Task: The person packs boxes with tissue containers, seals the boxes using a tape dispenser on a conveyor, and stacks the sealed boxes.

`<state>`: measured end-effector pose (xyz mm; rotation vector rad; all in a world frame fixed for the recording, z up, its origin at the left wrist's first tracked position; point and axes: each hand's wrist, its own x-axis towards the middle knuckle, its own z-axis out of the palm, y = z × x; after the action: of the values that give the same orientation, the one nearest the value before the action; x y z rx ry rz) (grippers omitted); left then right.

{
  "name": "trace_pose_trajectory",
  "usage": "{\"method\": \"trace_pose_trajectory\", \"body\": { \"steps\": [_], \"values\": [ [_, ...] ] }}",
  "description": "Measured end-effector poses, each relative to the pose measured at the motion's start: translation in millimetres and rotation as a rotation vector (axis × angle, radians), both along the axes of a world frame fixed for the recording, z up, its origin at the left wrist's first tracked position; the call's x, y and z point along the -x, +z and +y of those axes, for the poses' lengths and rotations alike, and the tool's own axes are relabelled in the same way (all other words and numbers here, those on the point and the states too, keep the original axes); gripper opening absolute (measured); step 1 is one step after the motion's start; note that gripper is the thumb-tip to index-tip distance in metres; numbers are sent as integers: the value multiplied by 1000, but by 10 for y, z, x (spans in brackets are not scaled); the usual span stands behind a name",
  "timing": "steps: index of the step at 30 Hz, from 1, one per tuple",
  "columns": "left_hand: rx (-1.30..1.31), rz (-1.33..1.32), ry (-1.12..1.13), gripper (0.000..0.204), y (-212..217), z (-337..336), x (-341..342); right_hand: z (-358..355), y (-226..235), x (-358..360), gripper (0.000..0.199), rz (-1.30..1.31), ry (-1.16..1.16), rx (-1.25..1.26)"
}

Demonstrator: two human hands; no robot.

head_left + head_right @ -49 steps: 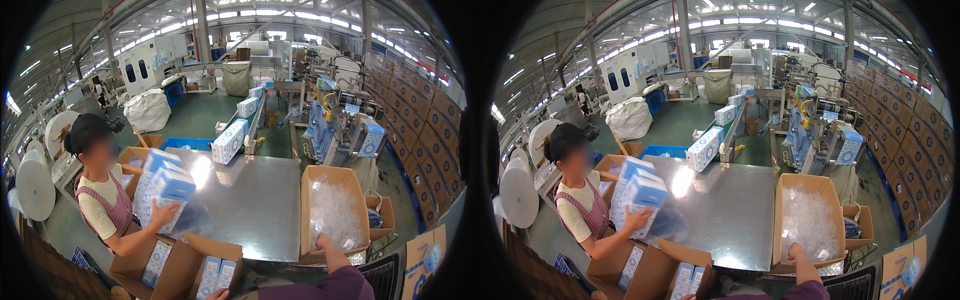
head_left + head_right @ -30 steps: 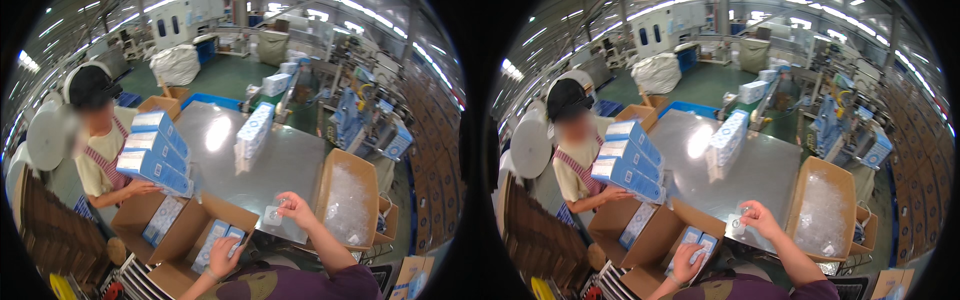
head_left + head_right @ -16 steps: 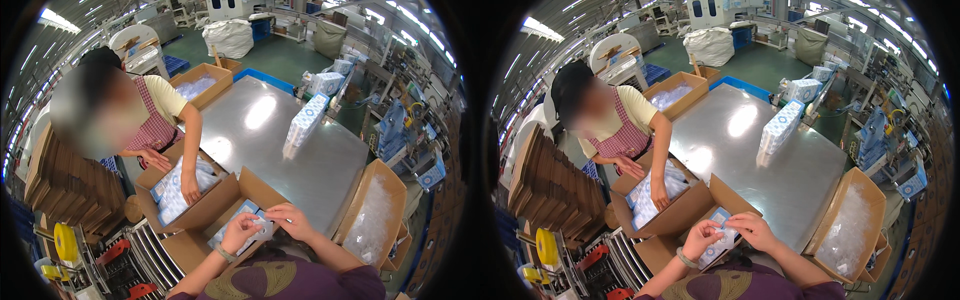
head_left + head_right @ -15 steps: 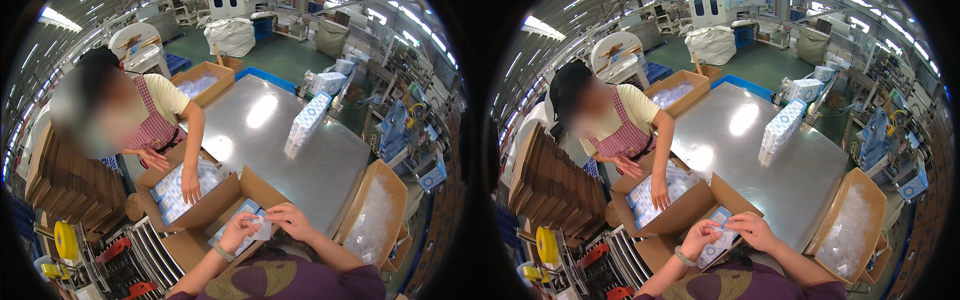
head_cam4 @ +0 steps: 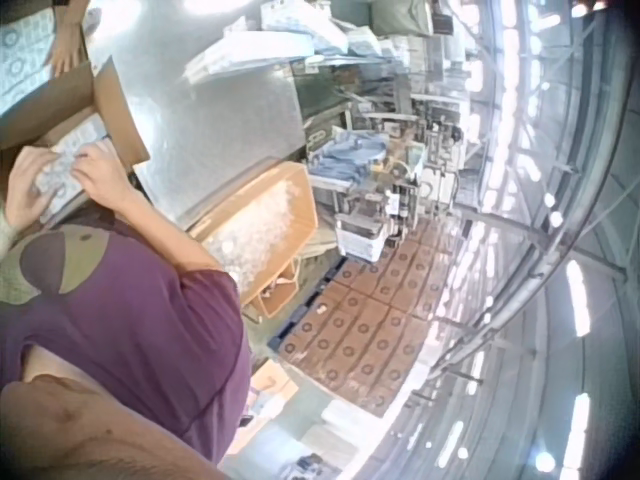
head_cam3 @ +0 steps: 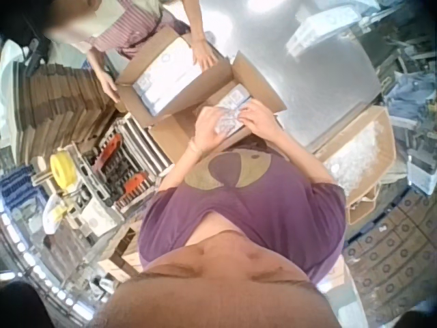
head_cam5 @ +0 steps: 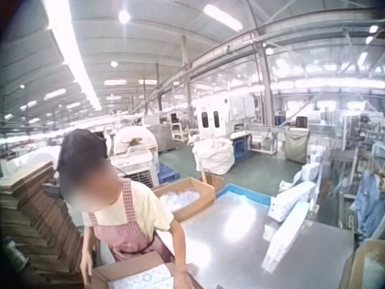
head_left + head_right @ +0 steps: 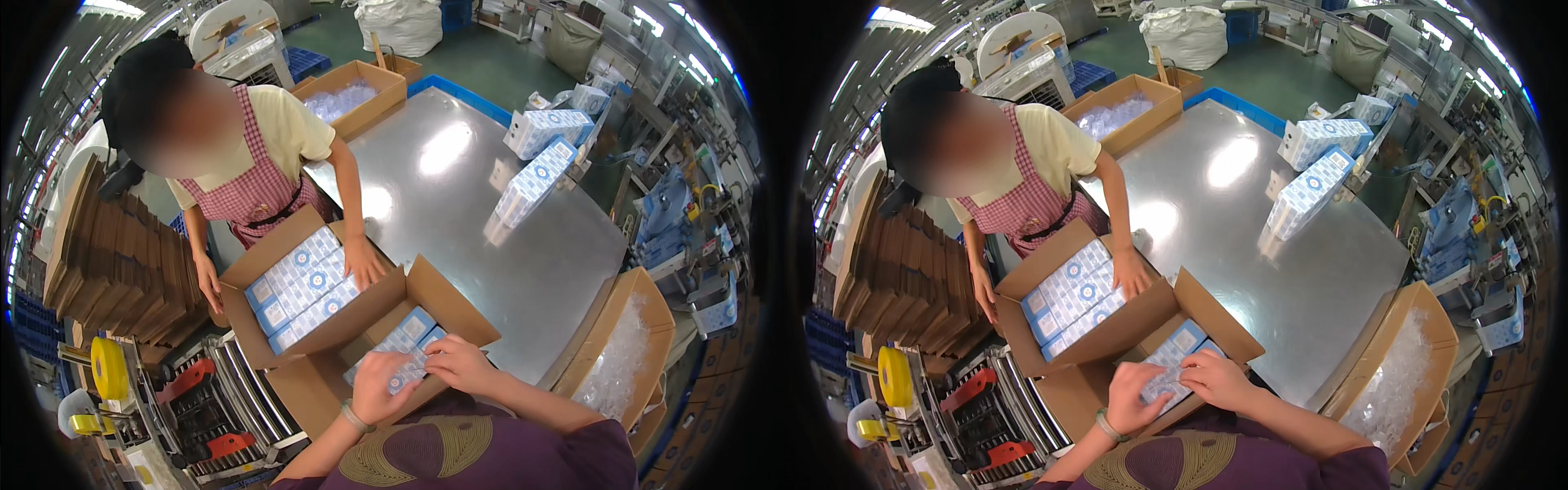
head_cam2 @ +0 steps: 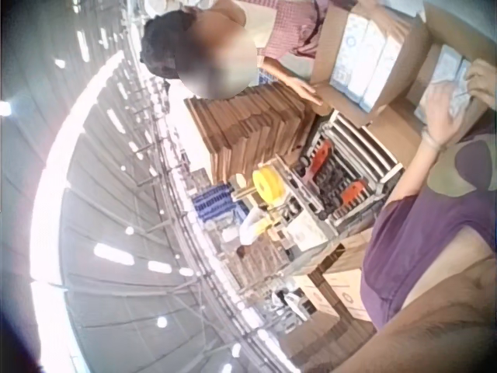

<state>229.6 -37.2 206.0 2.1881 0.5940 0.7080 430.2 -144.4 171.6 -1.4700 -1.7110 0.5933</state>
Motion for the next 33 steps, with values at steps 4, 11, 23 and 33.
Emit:
{"method": "trace_pose_trajectory", "body": {
  "steps": [4, 11, 23, 33],
  "values": [
    [-70, 170, -82, 23, -434, -11, -56, 55, -333, -16, 23, -24, 125, 195],
    [153, 663, -124, 13, -2290, -95, -189, -35, -131, -637, 52, 84, -359, 259],
    [524, 1079, -463, 30, -3515, -254, 135, -563, -123, -1385, 56, 56, -534, 453],
    [602, 530, 218, 20, -2822, 437, 424, 544, -16, -3963, 70, -978, -573, 253]
  ]
}}
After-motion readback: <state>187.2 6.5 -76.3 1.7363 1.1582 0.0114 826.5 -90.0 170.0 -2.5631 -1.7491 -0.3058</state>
